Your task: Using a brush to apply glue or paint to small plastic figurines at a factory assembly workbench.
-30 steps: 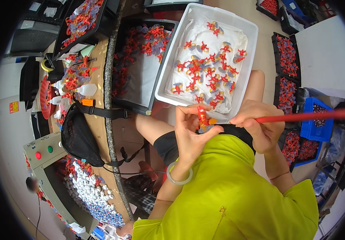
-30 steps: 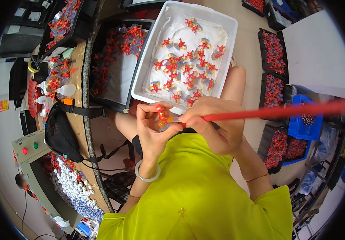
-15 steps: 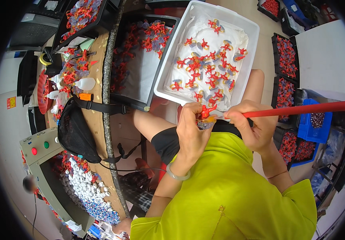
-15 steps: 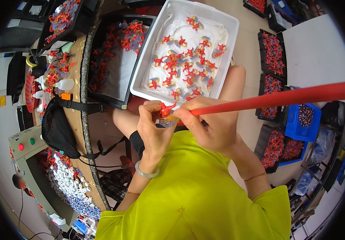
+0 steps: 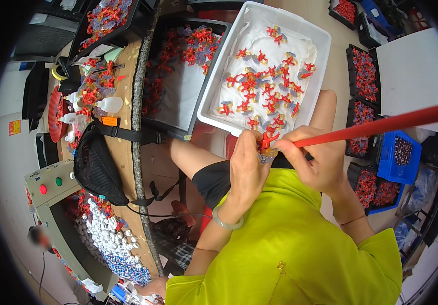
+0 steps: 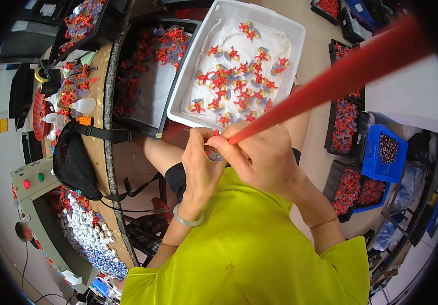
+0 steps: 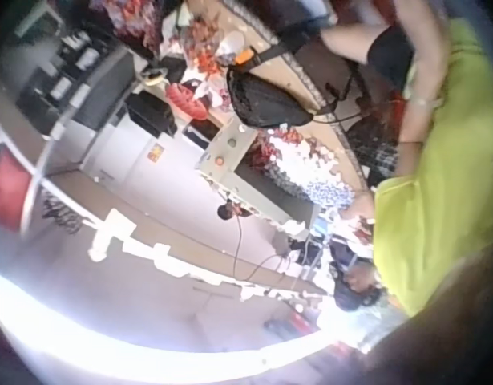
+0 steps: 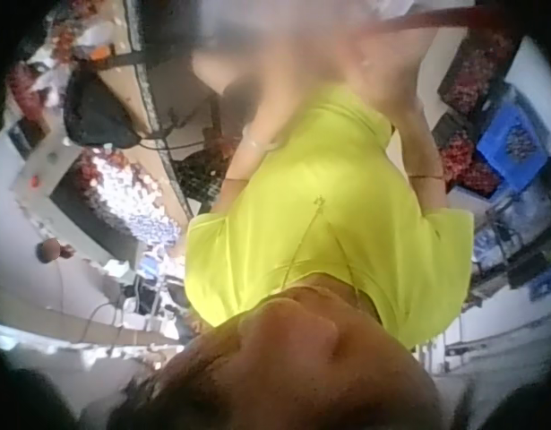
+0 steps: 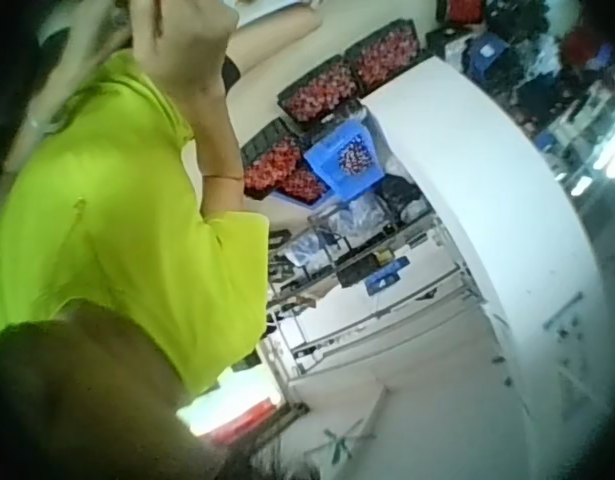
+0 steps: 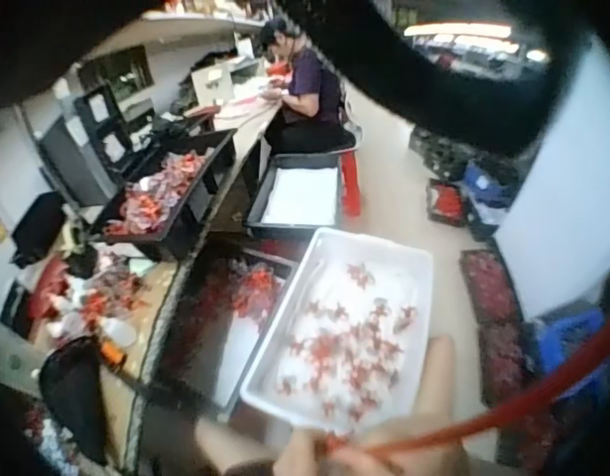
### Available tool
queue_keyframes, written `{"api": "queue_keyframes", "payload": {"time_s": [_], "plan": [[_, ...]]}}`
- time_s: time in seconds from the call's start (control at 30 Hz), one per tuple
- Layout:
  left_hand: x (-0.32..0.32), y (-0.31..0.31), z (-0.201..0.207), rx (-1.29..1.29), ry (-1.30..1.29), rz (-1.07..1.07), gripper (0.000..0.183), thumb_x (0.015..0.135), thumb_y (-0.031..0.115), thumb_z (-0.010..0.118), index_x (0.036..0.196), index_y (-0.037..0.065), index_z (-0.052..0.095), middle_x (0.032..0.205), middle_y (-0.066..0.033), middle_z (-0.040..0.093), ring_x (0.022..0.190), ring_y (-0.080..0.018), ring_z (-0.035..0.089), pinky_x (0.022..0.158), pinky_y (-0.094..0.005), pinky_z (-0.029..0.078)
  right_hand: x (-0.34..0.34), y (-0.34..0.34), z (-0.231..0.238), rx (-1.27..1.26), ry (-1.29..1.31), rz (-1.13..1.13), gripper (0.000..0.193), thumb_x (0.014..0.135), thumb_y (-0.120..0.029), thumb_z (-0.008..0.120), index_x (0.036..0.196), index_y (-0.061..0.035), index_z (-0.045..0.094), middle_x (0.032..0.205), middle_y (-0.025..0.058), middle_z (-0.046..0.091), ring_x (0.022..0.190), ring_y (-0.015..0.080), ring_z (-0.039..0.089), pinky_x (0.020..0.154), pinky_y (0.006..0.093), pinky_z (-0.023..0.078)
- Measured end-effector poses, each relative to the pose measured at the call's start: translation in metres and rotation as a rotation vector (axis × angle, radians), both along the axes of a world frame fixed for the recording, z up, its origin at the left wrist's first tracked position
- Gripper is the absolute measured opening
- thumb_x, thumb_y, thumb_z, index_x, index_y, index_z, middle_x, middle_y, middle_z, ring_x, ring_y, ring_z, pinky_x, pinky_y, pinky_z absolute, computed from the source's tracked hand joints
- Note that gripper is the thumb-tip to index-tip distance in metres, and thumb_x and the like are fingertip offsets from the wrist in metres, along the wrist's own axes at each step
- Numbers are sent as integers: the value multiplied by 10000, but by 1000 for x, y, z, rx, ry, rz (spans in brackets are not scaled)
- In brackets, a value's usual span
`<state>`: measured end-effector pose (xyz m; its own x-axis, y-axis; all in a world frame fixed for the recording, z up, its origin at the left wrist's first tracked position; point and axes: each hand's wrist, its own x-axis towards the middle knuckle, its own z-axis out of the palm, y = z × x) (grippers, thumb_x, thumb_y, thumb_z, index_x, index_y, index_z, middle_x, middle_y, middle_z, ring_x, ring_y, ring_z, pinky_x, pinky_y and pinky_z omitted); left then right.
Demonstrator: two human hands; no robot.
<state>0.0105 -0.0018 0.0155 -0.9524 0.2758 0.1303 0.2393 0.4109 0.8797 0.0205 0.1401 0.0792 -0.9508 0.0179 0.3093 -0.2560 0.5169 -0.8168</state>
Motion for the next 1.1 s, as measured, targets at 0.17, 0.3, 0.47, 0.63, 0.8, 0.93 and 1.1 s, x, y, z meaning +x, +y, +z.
{"api": "queue_keyframes", "payload": {"time_s": [0.17, 0.3, 0.47, 0.63, 0.8, 0.93, 1.1], "plan": [[0, 0, 1, -58, -1, -4, 361, 667, -79, 688, 947, -23, 467, 839, -183, 514, 779, -372, 544, 667, -408, 449, -3, -3, 0, 1, -12, 36, 120, 786, -59, 706, 727, -11, 612, 586, 69, 567, 470, 190, 541, 437, 287, 392], [1, -1, -2, -9, -4, -38, 367, 662, -80, 688, 950, -21, 469, 841, -191, 515, 789, -380, 543, 673, -420, 447, -6, -1, -1, -52, 14, 12, 105, 790, -61, 701, 746, -7, 622, 594, 72, 571, 476, 198, 545, 445, 298, 399], [0, -1, 4, -34, -109, 28, 425, 658, -51, 731, 972, -5, 449, 866, -189, 558, 776, -367, 590, 665, -389, 483, -9, 6, 4, 124, -45, 21, 67, 800, -43, 684, 784, 4, 639, 654, 76, 608, 492, 176, 557, 456, 300, 408], [-5, 0, 4, 2, -76, 37, 477, 613, 29, 824, 927, 13, 466, 771, -118, 596, 668, -246, 622, 617, -314, 501, -10, 14, 4, -20, 6, 52, 74, 814, -31, 659, 755, 6, 636, 629, 71, 595, 501, 169, 535, 465, 286, 387], [-4, -4, 6, 14, -164, 32, 522, 572, 4, 844, 922, 14, 456, 771, -97, 601, 675, -188, 625, 620, -292, 498, -4, 26, -10, -576, -56, -199, 89, 878, -33, 584, 861, 16, 657, 769, 80, 631, 556, 104, 559, 575, 219, 450], [-3, -4, 7, 72, -187, 40, 546, 560, 19, 862, 925, 20, 455, 805, -70, 607, 701, -146, 610, 626, -275, 490, -10, 26, -28, -557, -153, -113, 159, 912, -29, 536, 996, 44, 650, 910, 89, 649, 757, 118, 607, 748, 226, 479], [-8, -13, 0, 256, -231, -81, 618, 612, 172, 867, 1062, -2, 481, 1037, -99, 565, 927, -206, 585, 754, -317, 482, 2, 20, -32, -685, -167, -177, 214, 946, -102, 518, 1001, 65, 640, 906, 111, 654, 792, 135, 611, 750, 243, 479]]}}
